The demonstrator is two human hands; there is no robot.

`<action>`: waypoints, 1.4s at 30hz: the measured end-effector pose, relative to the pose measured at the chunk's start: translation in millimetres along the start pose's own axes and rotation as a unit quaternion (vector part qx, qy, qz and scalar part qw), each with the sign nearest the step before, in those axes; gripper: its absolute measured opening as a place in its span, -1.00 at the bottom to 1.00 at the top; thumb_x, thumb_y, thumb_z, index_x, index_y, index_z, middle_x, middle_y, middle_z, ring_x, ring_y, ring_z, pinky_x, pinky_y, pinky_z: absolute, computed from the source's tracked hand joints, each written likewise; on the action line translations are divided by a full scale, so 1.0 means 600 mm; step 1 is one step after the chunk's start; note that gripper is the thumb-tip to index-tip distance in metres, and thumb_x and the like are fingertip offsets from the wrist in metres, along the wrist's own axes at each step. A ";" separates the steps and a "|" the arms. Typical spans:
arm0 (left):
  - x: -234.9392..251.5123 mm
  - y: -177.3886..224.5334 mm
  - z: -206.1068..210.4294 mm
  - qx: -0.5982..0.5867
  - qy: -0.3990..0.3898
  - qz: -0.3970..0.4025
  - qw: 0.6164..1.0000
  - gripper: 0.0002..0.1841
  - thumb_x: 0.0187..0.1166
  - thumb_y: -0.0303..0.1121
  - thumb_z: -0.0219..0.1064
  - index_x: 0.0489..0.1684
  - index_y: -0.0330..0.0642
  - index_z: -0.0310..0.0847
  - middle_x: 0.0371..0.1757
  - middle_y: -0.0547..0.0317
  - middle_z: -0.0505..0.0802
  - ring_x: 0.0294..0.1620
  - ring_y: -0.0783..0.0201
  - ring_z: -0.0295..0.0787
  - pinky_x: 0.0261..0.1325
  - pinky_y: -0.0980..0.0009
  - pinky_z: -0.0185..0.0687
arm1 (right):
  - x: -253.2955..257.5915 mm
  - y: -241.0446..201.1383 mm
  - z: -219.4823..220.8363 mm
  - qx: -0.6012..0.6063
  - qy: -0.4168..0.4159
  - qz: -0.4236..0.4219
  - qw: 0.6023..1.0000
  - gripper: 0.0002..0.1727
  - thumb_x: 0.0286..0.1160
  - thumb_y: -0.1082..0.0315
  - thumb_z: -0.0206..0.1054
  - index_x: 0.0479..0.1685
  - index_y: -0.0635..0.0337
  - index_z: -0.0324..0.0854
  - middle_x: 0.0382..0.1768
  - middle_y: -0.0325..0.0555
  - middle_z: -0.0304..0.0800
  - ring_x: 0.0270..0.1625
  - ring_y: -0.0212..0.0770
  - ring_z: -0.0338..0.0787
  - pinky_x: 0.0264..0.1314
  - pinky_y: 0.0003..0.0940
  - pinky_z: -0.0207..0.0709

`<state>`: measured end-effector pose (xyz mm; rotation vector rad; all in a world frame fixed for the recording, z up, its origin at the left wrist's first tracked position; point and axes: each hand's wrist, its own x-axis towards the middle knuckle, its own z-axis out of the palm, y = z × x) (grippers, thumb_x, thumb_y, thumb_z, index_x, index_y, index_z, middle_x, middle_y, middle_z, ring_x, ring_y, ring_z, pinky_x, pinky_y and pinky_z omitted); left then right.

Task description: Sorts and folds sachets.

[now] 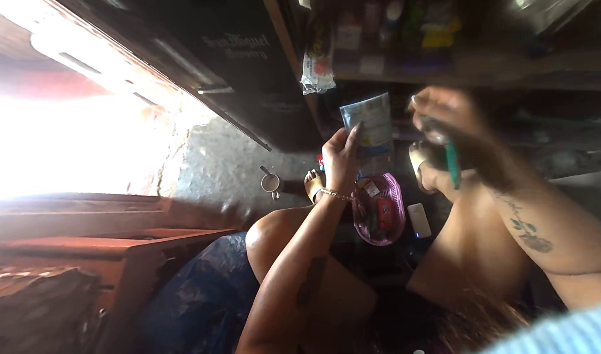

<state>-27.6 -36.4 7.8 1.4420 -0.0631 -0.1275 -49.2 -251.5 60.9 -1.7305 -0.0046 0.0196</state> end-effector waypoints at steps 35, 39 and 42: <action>0.002 0.007 0.005 -0.177 0.100 -0.028 0.979 -0.64 0.91 -0.22 -0.06 0.00 -0.23 0.65 -0.18 0.15 0.83 -0.09 0.30 0.83 0.10 0.26 0.78 | -0.005 0.049 0.041 -0.202 -0.065 -0.056 0.976 -0.82 0.34 0.38 0.59 -0.22 0.22 0.71 -0.29 -0.14 0.79 -0.23 -0.33 0.76 -0.07 -0.31 0.65; 0.004 0.008 0.004 -0.219 0.122 -0.057 0.966 -0.65 0.91 -0.22 -0.08 0.01 -0.22 0.61 -0.20 0.17 0.81 -0.10 0.30 0.82 0.09 0.27 0.77 | -0.008 0.045 0.040 -0.200 -0.089 -0.027 0.975 -0.78 0.31 0.38 0.61 -0.17 0.22 0.71 -0.22 -0.11 0.82 -0.26 -0.30 0.79 -0.17 -0.29 0.69; 0.007 0.010 0.003 -0.240 0.129 -0.077 0.959 -0.66 0.92 -0.22 -0.12 0.09 -0.22 0.56 -0.16 0.16 0.77 -0.07 0.29 0.79 0.12 0.25 0.75 | -0.012 0.037 0.043 -0.229 -0.112 -0.004 0.967 -0.74 0.32 0.36 0.62 -0.09 0.25 0.73 -0.24 -0.03 0.81 -0.20 -0.21 0.78 -0.05 -0.16 0.66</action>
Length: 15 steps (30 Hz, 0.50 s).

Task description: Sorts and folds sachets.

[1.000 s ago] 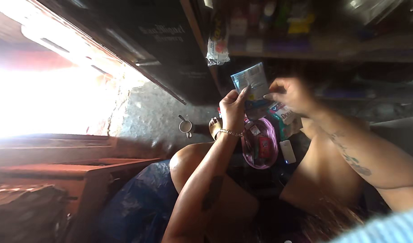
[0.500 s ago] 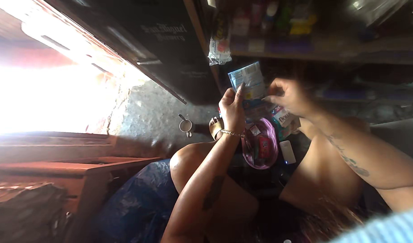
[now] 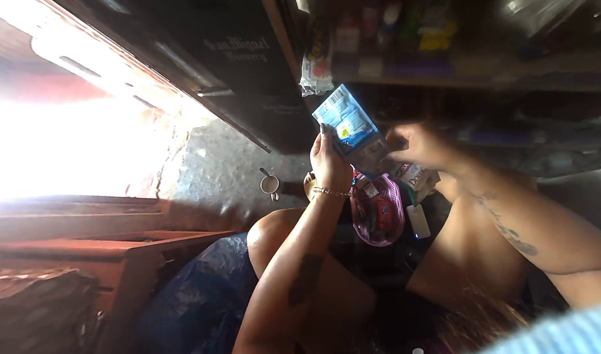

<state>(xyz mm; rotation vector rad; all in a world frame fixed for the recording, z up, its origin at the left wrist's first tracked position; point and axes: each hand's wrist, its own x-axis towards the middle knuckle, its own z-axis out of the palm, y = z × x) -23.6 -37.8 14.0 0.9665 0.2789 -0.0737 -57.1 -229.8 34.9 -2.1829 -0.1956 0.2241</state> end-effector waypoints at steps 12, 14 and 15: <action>0.009 0.017 -0.006 -0.004 -0.031 0.000 1.000 -0.65 0.92 -0.25 -0.09 0.38 -0.26 0.45 0.03 0.03 0.80 0.07 0.18 0.82 0.19 0.17 0.76 | -0.002 -0.014 0.002 0.155 -0.072 0.002 0.985 -0.90 0.46 0.46 0.49 -0.35 0.25 0.69 -0.45 -0.25 0.82 -0.38 -0.54 0.78 -0.24 -0.63 0.65; 0.007 0.019 -0.007 -0.018 -0.052 -0.015 0.998 -0.62 0.92 -0.25 -0.12 0.57 -0.17 0.30 0.16 0.00 0.77 0.17 0.14 0.80 0.25 0.13 0.75 | -0.002 -0.018 -0.002 0.180 -0.077 0.019 0.980 -0.86 0.54 0.46 0.42 -0.38 0.25 0.66 -0.48 -0.24 0.80 -0.41 -0.54 0.77 -0.28 -0.64 0.64; 0.005 0.023 -0.005 -0.023 -0.063 -0.030 0.997 -0.57 0.92 -0.22 -0.13 0.70 -0.06 0.18 0.26 -0.01 0.75 0.23 0.12 0.78 0.28 0.10 0.74 | -0.002 -0.019 -0.003 0.184 -0.076 0.025 0.980 -0.83 0.59 0.44 0.39 -0.41 0.24 0.66 -0.50 -0.26 0.77 -0.44 -0.55 0.73 -0.31 -0.64 0.60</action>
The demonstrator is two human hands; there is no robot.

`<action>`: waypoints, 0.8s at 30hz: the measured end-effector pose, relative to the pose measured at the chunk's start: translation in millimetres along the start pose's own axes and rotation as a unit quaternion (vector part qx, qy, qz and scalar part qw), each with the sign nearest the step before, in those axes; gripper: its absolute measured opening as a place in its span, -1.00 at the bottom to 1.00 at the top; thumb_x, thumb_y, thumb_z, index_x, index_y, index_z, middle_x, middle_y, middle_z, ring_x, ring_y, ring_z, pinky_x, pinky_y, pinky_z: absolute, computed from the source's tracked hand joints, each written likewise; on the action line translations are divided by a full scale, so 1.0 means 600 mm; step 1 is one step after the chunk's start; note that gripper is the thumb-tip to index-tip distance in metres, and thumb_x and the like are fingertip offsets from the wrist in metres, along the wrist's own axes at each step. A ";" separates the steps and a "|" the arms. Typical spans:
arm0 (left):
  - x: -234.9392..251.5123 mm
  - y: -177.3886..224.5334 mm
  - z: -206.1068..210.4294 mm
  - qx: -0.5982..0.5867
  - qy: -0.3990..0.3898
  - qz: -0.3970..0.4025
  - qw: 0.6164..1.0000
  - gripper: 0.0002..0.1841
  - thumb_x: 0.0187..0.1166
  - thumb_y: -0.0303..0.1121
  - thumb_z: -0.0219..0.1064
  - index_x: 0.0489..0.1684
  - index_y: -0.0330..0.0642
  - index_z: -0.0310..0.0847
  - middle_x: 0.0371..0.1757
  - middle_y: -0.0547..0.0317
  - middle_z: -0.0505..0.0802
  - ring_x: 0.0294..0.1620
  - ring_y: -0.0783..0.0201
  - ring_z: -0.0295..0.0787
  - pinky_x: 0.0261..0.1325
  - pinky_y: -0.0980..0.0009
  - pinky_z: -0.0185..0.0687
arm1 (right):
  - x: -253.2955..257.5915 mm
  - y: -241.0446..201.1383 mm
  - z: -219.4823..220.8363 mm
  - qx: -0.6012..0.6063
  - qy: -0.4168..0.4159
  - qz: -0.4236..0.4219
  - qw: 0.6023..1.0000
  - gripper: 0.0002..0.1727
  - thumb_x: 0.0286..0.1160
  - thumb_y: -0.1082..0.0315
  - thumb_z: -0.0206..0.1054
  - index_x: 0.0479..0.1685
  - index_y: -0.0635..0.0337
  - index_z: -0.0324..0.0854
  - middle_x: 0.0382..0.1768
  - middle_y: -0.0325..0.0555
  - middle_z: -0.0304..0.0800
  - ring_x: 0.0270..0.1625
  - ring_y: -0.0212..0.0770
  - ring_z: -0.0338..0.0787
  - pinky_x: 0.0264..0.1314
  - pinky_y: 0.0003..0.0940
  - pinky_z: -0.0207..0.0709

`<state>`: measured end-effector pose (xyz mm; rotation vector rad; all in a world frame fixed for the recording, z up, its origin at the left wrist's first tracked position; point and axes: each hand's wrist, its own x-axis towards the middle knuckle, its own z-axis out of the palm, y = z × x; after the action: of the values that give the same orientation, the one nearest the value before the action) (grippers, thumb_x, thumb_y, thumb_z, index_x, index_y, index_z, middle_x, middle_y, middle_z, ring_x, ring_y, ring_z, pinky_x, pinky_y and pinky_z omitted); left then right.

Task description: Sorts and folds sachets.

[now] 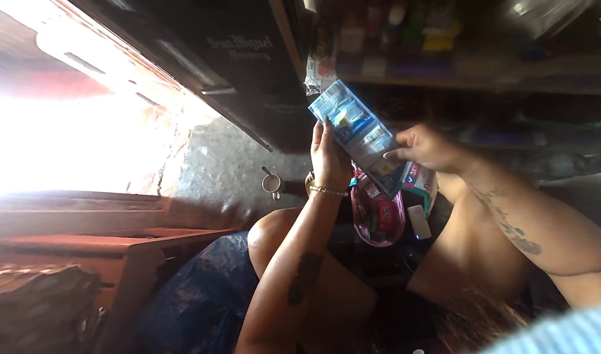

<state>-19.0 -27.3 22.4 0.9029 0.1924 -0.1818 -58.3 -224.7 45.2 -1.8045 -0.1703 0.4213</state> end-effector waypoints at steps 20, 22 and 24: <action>0.002 -0.006 -0.009 0.091 0.039 0.136 0.986 -0.80 0.58 -0.56 0.37 0.11 -0.35 0.68 -0.13 0.09 0.90 -0.11 0.27 0.88 0.07 0.27 0.83 | 0.005 0.023 -0.016 -0.125 0.132 -0.157 0.971 -0.85 0.58 0.33 0.40 -0.16 0.23 0.81 -0.28 -0.31 0.84 -0.23 -0.66 0.72 -0.05 -0.68 0.61; 0.002 -0.008 -0.008 0.090 0.040 0.133 0.986 -0.80 0.58 -0.57 0.38 0.09 -0.35 0.69 -0.14 0.10 0.90 -0.13 0.28 0.89 0.06 0.28 0.84 | 0.001 0.018 -0.013 -0.098 0.093 -0.127 0.983 -0.89 0.44 0.34 0.51 -0.28 0.20 0.76 -0.36 -0.33 0.79 -0.29 -0.62 0.71 -0.14 -0.67 0.60; 0.001 -0.010 -0.007 0.090 0.030 0.123 0.988 -0.79 0.57 -0.56 0.38 0.10 -0.36 0.68 -0.14 0.07 0.90 -0.12 0.26 0.89 0.06 0.25 0.84 | -0.002 0.011 -0.006 -0.043 0.037 -0.078 0.995 -0.83 0.38 0.41 0.55 -0.46 0.20 0.66 -0.53 -0.33 0.69 -0.46 -0.59 0.63 -0.35 -0.67 0.52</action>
<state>-19.9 -27.6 15.0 1.1041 0.1193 0.0576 -58.7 -230.2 39.9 -1.8739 -0.2789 0.2387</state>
